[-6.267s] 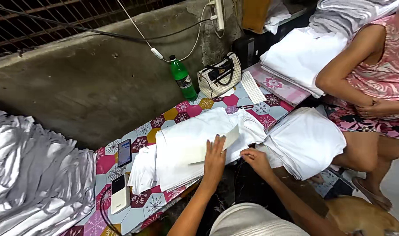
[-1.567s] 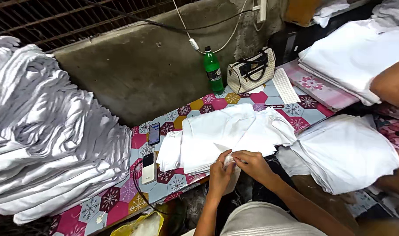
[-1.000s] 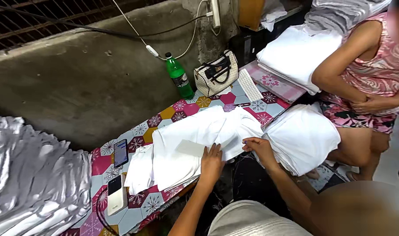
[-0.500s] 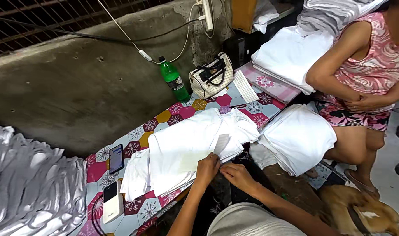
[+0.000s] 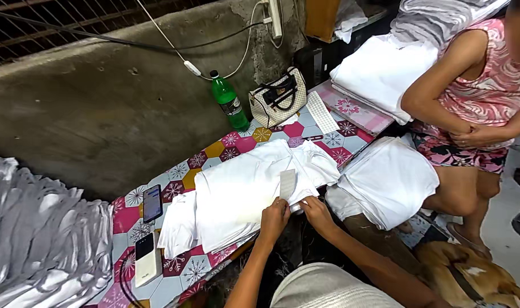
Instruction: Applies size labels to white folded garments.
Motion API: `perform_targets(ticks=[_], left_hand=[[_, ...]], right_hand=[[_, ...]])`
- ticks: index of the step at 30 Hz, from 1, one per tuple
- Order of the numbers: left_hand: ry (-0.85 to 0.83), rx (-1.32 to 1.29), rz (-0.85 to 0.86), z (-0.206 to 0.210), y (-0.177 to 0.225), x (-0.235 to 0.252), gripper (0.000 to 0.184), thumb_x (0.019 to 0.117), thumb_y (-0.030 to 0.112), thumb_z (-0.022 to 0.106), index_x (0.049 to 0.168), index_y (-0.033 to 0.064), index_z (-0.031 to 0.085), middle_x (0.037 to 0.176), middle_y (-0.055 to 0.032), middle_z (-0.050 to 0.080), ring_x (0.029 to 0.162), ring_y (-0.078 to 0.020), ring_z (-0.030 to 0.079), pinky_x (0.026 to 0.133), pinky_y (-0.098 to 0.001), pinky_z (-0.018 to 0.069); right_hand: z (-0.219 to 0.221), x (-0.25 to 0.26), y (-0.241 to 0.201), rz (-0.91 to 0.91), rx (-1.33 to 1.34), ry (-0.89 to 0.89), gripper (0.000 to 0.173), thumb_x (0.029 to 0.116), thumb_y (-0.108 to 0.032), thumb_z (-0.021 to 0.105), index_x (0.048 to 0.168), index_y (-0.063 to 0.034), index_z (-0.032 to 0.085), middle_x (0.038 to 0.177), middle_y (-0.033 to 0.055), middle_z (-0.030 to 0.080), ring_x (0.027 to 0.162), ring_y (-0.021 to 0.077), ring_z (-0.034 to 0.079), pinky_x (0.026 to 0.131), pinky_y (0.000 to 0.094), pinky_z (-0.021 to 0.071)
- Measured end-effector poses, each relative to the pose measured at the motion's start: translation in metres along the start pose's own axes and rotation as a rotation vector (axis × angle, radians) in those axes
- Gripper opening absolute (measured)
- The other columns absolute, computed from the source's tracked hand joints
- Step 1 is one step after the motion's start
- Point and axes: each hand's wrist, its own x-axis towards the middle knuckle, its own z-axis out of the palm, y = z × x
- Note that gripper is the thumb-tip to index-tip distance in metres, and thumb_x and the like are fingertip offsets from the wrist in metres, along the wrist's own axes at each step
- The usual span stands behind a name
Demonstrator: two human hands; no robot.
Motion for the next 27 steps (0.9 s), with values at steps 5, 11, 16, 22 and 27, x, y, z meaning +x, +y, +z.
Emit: perform_targets(ticks=[5, 11, 16, 22, 27], left_hand=[[-0.012, -0.071, -0.035, -0.008, -0.002, -0.001, 0.021, 0.0985, 0.009, 0.059, 0.107, -0.0033, 0.074, 0.107, -0.0219, 0.072, 0.092, -0.0366, 0.073, 0.083, -0.0535, 0.0581], [0.362, -0.313, -0.014, -0.032, -0.003, -0.007, 0.022, 0.089, -0.006, 0.066, 0.111, -0.008, 0.07, 0.108, -0.0217, 0.073, 0.102, -0.03, 0.072, 0.093, -0.0434, 0.0574], [0.463, -0.531, -0.172, -0.067, -0.007, -0.021, 0.045, 0.0852, -0.006, 0.069, 0.13, -0.0058, 0.062, 0.13, -0.0187, 0.067, 0.118, -0.0212, 0.067, 0.102, -0.0382, 0.0535], [0.454, -0.733, -0.205, -0.083, -0.005, -0.028, 0.05, 0.0817, -0.009, 0.067, 0.131, -0.0062, 0.06, 0.132, -0.0171, 0.065, 0.115, -0.0164, 0.067, 0.098, -0.0325, 0.0558], [0.45, -0.75, -0.181, -0.079, 0.004, -0.029, 0.049, 0.0823, -0.01, 0.067, 0.131, -0.0067, 0.06, 0.129, -0.0162, 0.067, 0.111, -0.0139, 0.069, 0.095, -0.0302, 0.0572]], right_hand=[[-0.024, -0.009, -0.003, 0.196, 0.069, 0.115, 0.02, 0.0902, -0.02, 0.073, 0.09, -0.0001, 0.074, 0.101, 0.0181, 0.072, 0.098, 0.0357, 0.071, 0.085, 0.0494, 0.0589], [-0.049, 0.043, 0.009, 0.478, 0.22, -0.098, 0.028, 0.0945, -0.004, 0.061, 0.115, -0.0085, 0.079, 0.105, 0.0216, 0.071, 0.094, 0.0372, 0.069, 0.085, 0.0557, 0.0548], [-0.078, 0.107, -0.038, 0.539, 0.881, -0.025, 0.019, 0.0901, 0.006, 0.065, 0.106, 0.0036, 0.076, 0.115, 0.0166, 0.067, 0.094, 0.0173, 0.072, 0.082, 0.0304, 0.0635], [-0.062, 0.114, -0.093, 0.047, 0.68, -0.013, 0.022, 0.0923, 0.0, 0.065, 0.111, 0.0009, 0.077, 0.123, 0.0197, 0.07, 0.11, 0.0237, 0.071, 0.097, 0.0339, 0.0581], [-0.041, 0.102, -0.103, -0.136, 0.422, 0.099, 0.018, 0.0951, -0.008, 0.067, 0.107, 0.0015, 0.077, 0.116, 0.0187, 0.073, 0.108, 0.0281, 0.073, 0.094, 0.0363, 0.0596]])
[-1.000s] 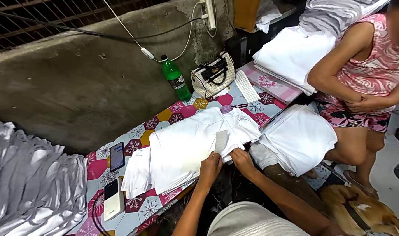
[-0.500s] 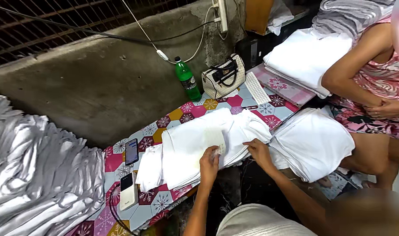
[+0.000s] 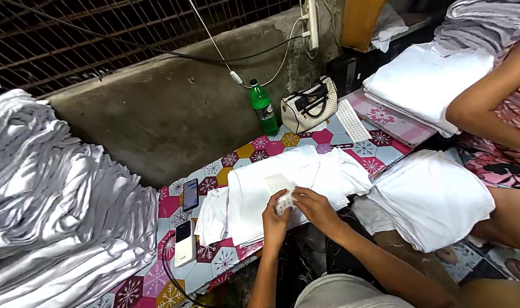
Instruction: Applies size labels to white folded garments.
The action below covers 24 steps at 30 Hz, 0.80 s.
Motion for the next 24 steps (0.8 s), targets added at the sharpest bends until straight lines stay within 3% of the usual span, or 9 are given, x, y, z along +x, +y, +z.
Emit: perform_targets(ticks=[8, 10, 13, 15, 17, 20, 21, 22, 24], left_hand=[[-0.067, 0.14, 0.091, 0.007, -0.001, -0.003, 0.046, 0.0843, -0.008, 0.065, 0.13, -0.0042, 0.063, 0.127, -0.0148, 0.069, 0.11, -0.0127, 0.069, 0.096, -0.0297, 0.0562], [-0.097, 0.148, 0.099, 0.009, -0.003, -0.003, 0.045, 0.0847, -0.008, 0.065, 0.129, -0.004, 0.064, 0.127, -0.0147, 0.069, 0.111, -0.013, 0.069, 0.097, -0.0299, 0.0558], [-0.129, 0.224, 0.175, 0.012, -0.004, -0.002, 0.041, 0.0857, -0.01, 0.063, 0.127, -0.0049, 0.065, 0.125, -0.0154, 0.071, 0.113, -0.0169, 0.07, 0.1, -0.0341, 0.0554], [-0.123, 0.375, 0.305, 0.014, -0.005, 0.001, 0.039, 0.086, -0.012, 0.059, 0.123, -0.0047, 0.068, 0.119, -0.0167, 0.074, 0.106, -0.0234, 0.074, 0.094, -0.0412, 0.0588], [-0.096, 0.526, 0.394, 0.017, -0.007, 0.007, 0.039, 0.0857, -0.013, 0.057, 0.12, -0.0027, 0.071, 0.11, -0.0178, 0.076, 0.092, -0.0287, 0.076, 0.083, -0.0468, 0.0613], [-0.052, 0.692, 0.433, 0.026, -0.007, 0.017, 0.039, 0.0864, -0.013, 0.055, 0.119, -0.0008, 0.073, 0.108, -0.0204, 0.075, 0.082, -0.0346, 0.076, 0.071, -0.0511, 0.0611], [-0.004, 0.761, 0.488, 0.031, -0.008, 0.021, 0.038, 0.0852, -0.014, 0.055, 0.115, 0.0, 0.075, 0.111, -0.0211, 0.075, 0.083, -0.0362, 0.076, 0.068, -0.0514, 0.0613], [0.024, 0.818, 0.542, 0.036, -0.009, 0.025, 0.037, 0.0848, -0.015, 0.057, 0.112, 0.0006, 0.076, 0.118, -0.0215, 0.073, 0.092, -0.0373, 0.076, 0.072, -0.051, 0.0619], [-0.015, 0.873, 0.628, 0.048, -0.018, 0.031, 0.034, 0.0846, -0.016, 0.058, 0.107, 0.0001, 0.077, 0.128, -0.0199, 0.07, 0.117, -0.04, 0.068, 0.094, -0.0532, 0.0575]], right_hand=[[-0.012, -0.005, 0.002, -0.035, -0.049, 0.018, 0.016, 0.0954, -0.007, 0.064, 0.098, 0.0007, 0.077, 0.1, 0.0133, 0.078, 0.09, 0.0219, 0.077, 0.08, 0.0327, 0.0626], [-0.018, -0.005, 0.005, 0.059, 0.038, -0.009, 0.015, 0.0953, -0.007, 0.064, 0.097, -0.0001, 0.077, 0.096, 0.0123, 0.078, 0.085, 0.0193, 0.076, 0.078, 0.0311, 0.0619], [-0.03, -0.004, 0.009, 0.345, 0.249, -0.017, 0.016, 0.0954, -0.008, 0.065, 0.099, -0.0001, 0.078, 0.093, 0.0107, 0.077, 0.08, 0.0115, 0.072, 0.077, 0.0251, 0.0587], [-0.038, -0.005, 0.016, 0.55, 0.419, 0.029, 0.015, 0.096, -0.006, 0.065, 0.102, 0.0023, 0.076, 0.096, 0.0096, 0.076, 0.082, 0.0088, 0.072, 0.08, 0.0249, 0.0602], [-0.046, -0.009, 0.027, 0.693, 0.574, 0.109, 0.015, 0.0972, -0.002, 0.063, 0.104, 0.0063, 0.073, 0.099, 0.0116, 0.077, 0.087, 0.0136, 0.075, 0.084, 0.0303, 0.0628], [-0.056, -0.019, 0.045, 0.772, 0.7, 0.189, 0.013, 0.0972, 0.002, 0.061, 0.104, 0.0073, 0.071, 0.099, 0.0125, 0.077, 0.09, 0.0182, 0.076, 0.085, 0.034, 0.0639], [-0.061, -0.022, 0.05, 0.78, 0.711, 0.211, 0.013, 0.0974, 0.002, 0.06, 0.103, 0.0071, 0.071, 0.098, 0.0125, 0.077, 0.091, 0.019, 0.076, 0.084, 0.0347, 0.0639], [-0.066, -0.026, 0.055, 0.785, 0.718, 0.233, 0.014, 0.0977, 0.002, 0.059, 0.103, 0.007, 0.071, 0.098, 0.0124, 0.077, 0.091, 0.0198, 0.076, 0.084, 0.0352, 0.0641], [-0.078, -0.035, 0.065, 0.828, 0.731, 0.273, 0.013, 0.0983, 0.001, 0.059, 0.103, 0.0068, 0.07, 0.097, 0.0126, 0.077, 0.09, 0.0208, 0.076, 0.082, 0.0358, 0.0643]])
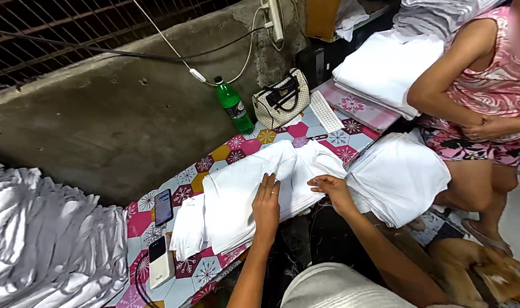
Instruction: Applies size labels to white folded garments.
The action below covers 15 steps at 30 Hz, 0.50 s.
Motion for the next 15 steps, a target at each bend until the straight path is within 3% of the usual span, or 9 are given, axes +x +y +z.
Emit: perform_targets(ticks=[3, 7, 10, 13, 15], left_hand=[[-0.288, -0.093, -0.001, 0.025, 0.008, -0.006, 0.028, 0.0913, -0.009, 0.057, 0.111, -0.0024, 0.076, 0.132, -0.0206, 0.067, 0.129, -0.0424, 0.06, 0.109, -0.0626, 0.0442], [-0.673, -0.143, -0.105, 0.043, 0.011, -0.013, 0.032, 0.0983, 0.015, 0.063, 0.124, -0.0026, 0.07, 0.144, -0.0241, 0.058, 0.137, -0.0406, 0.053, 0.116, -0.0547, 0.0393], [-0.855, -0.093, -0.131, 0.046, 0.011, -0.014, 0.033, 0.1005, 0.018, 0.061, 0.125, -0.0028, 0.068, 0.149, -0.0228, 0.054, 0.138, -0.039, 0.052, 0.116, -0.0528, 0.0389], [-0.864, -0.096, -0.17, 0.043, 0.01, -0.011, 0.03, 0.1043, 0.019, 0.054, 0.118, -0.0008, 0.072, 0.133, -0.023, 0.065, 0.117, -0.0413, 0.066, 0.098, -0.0557, 0.0516], [-0.917, -0.132, -0.221, 0.038, 0.007, -0.005, 0.031, 0.1061, 0.022, 0.053, 0.12, 0.0025, 0.072, 0.122, -0.0213, 0.07, 0.112, -0.0402, 0.068, 0.097, -0.0581, 0.0509]], right_hand=[[-0.025, -0.003, 0.007, 0.109, 0.026, 0.063, 0.013, 0.0993, -0.001, 0.059, 0.105, 0.0069, 0.068, 0.095, 0.0124, 0.076, 0.084, 0.0201, 0.076, 0.079, 0.0347, 0.0642], [-0.041, -0.013, 0.014, 0.253, 0.091, 0.096, 0.013, 0.1004, 0.0, 0.057, 0.105, 0.0071, 0.067, 0.092, 0.012, 0.075, 0.078, 0.0187, 0.074, 0.075, 0.0333, 0.0636], [-0.044, -0.019, 0.018, 0.306, 0.124, 0.103, 0.012, 0.1008, 0.001, 0.057, 0.106, 0.0071, 0.066, 0.093, 0.0121, 0.074, 0.078, 0.0188, 0.074, 0.075, 0.0336, 0.0633], [-0.045, -0.021, 0.022, 0.295, 0.121, 0.093, 0.011, 0.0999, 0.002, 0.057, 0.105, 0.007, 0.066, 0.094, 0.0123, 0.074, 0.078, 0.0184, 0.074, 0.075, 0.033, 0.0634], [-0.044, -0.022, 0.024, 0.287, 0.107, 0.079, 0.011, 0.0994, 0.003, 0.058, 0.104, 0.0071, 0.067, 0.093, 0.0121, 0.075, 0.079, 0.0182, 0.074, 0.076, 0.0326, 0.0631]])
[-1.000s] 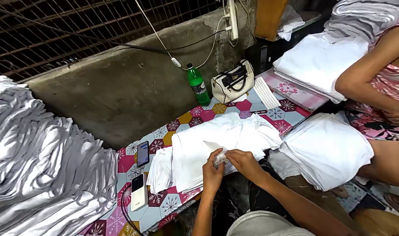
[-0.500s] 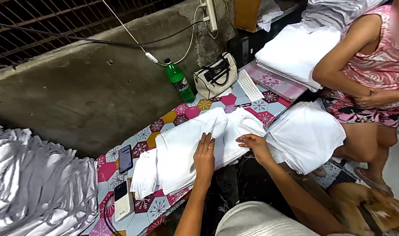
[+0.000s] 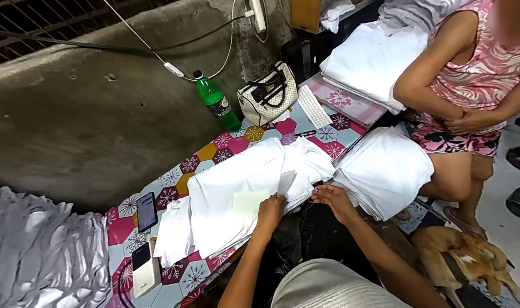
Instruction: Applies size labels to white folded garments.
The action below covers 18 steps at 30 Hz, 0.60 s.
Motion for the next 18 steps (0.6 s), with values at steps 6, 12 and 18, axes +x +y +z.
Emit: perform_targets(ticks=[6, 12, 18], left_hand=[[0.149, -0.267, 0.132, -0.003, -0.014, -0.005, 0.022, 0.1, 0.01, 0.06, 0.113, -0.0018, 0.074, 0.103, -0.0202, 0.075, 0.096, -0.0341, 0.073, 0.093, -0.0521, 0.055], [0.319, -0.5, 0.182, -0.012, -0.011, -0.014, 0.016, 0.0944, -0.002, 0.059, 0.1, -0.0034, 0.074, 0.097, -0.0131, 0.076, 0.087, -0.0173, 0.072, 0.085, -0.0349, 0.0576], [0.361, -0.57, 0.14, -0.013, -0.008, -0.016, 0.016, 0.0907, -0.003, 0.062, 0.102, -0.002, 0.073, 0.1, -0.0108, 0.075, 0.091, -0.0132, 0.071, 0.086, -0.0311, 0.0569]], right_hand=[[0.02, -0.003, 0.002, -0.163, -0.288, -0.014, 0.011, 0.0959, 0.002, 0.065, 0.104, 0.008, 0.07, 0.097, 0.0129, 0.074, 0.082, 0.0143, 0.074, 0.08, 0.0288, 0.0628], [0.055, 0.002, 0.021, -0.752, -0.723, -0.111, 0.025, 0.089, -0.005, 0.074, 0.112, 0.0026, 0.075, 0.116, 0.0193, 0.072, 0.096, 0.0243, 0.074, 0.086, 0.0336, 0.0616], [0.078, 0.015, 0.035, -1.011, -0.814, 0.036, 0.01, 0.092, -0.006, 0.069, 0.094, -0.0008, 0.077, 0.098, 0.013, 0.075, 0.091, 0.0198, 0.074, 0.084, 0.0296, 0.0608]])
